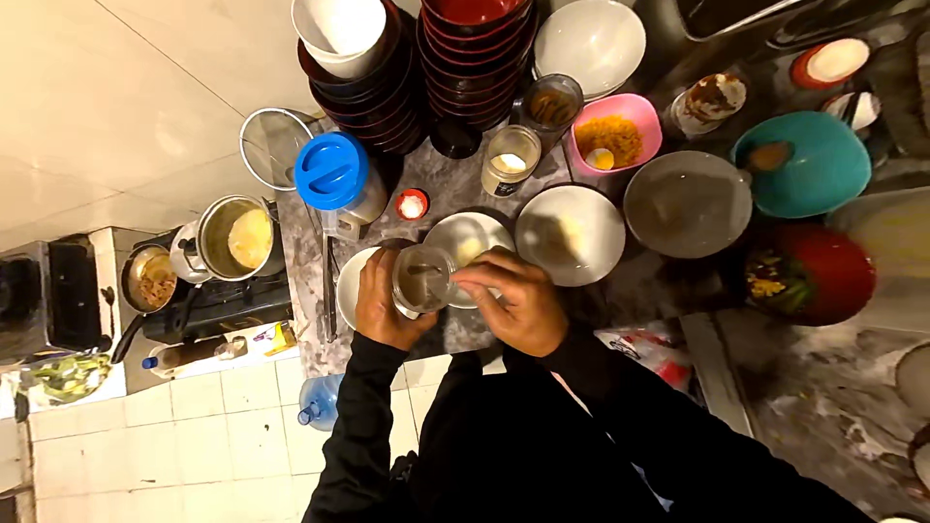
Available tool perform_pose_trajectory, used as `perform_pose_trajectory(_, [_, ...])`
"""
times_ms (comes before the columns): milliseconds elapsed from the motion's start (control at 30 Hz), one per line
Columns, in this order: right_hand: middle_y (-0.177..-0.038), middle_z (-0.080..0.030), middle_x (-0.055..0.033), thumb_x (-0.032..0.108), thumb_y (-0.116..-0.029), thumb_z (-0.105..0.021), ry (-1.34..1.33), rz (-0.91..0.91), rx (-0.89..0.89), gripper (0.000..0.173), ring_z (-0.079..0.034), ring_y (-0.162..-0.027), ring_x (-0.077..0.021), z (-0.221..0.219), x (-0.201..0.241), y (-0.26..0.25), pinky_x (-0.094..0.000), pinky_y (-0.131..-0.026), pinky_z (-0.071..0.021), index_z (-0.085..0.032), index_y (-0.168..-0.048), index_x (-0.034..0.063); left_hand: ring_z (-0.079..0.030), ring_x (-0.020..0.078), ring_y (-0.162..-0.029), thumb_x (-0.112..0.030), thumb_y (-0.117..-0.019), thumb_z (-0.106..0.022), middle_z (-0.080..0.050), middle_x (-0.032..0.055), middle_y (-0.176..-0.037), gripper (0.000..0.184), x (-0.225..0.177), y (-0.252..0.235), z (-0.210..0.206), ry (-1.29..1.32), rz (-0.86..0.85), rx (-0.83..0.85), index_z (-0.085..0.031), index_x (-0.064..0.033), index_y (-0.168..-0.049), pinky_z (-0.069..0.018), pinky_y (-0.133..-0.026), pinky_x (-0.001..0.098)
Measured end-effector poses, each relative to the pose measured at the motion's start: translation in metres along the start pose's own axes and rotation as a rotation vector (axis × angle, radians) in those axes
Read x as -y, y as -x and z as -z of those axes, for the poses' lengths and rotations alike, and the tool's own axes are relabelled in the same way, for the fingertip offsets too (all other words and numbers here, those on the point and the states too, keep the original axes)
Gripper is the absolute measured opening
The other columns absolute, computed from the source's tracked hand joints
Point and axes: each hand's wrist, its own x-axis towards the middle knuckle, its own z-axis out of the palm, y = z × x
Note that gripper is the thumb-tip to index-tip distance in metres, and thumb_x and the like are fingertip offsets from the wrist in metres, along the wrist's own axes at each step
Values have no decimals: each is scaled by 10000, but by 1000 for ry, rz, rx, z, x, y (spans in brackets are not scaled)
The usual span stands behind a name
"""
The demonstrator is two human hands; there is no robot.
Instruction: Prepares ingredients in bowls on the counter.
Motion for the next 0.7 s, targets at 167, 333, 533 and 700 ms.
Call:
perform_pose_trajectory(167, [-932, -716, -48, 126, -1001, -600, -64, -59, 60, 186, -681, -888, -96, -20, 3, 7, -259, -803, -598, -766, -1009, 42, -515, 348, -1343, -371, -544, -956, -549, 217, -1413, 1018, 4, 3, 5, 5, 19, 7, -523, 9, -1383, -453, -1121, 497])
perform_pose_trajectory(333, [-866, -740, -29, 133, -993, -585, -177, -274, -44, 189, -692, -722, -60, -34, 3, 7, -248, -645, -607, -743, -1020, 32, -527, 346, -1331, -372, -537, -961, -549, 222, -1414, 1042, 12, 8, 9, 37, 33, 3, -510, 21, -1390, -455, -1121, 494])
perform_pose_trajectory(533, [-778, -717, 14, 127, -1003, -599, -283, -447, -114, 158, -656, -640, -37, -32, 1, -2, -208, -592, -570, -734, -1032, 49, -536, 334, -1320, -365, -528, -966, -550, 219, -1408, 1069, 21, 11, 15, 59, 65, -34, -492, 20, -1406, -462, -1114, 484])
perform_pose_trajectory(700, [-805, -731, 12, 129, -1005, -604, -279, -401, -147, 158, -665, -664, -37, -37, 1, -5, -205, -612, -572, -738, -1039, 51, -534, 319, -1333, -357, -524, -973, -549, 210, -1418, 1062, 25, 15, 18, 64, 118, -48, -503, 6, -1405, -462, -1120, 477])
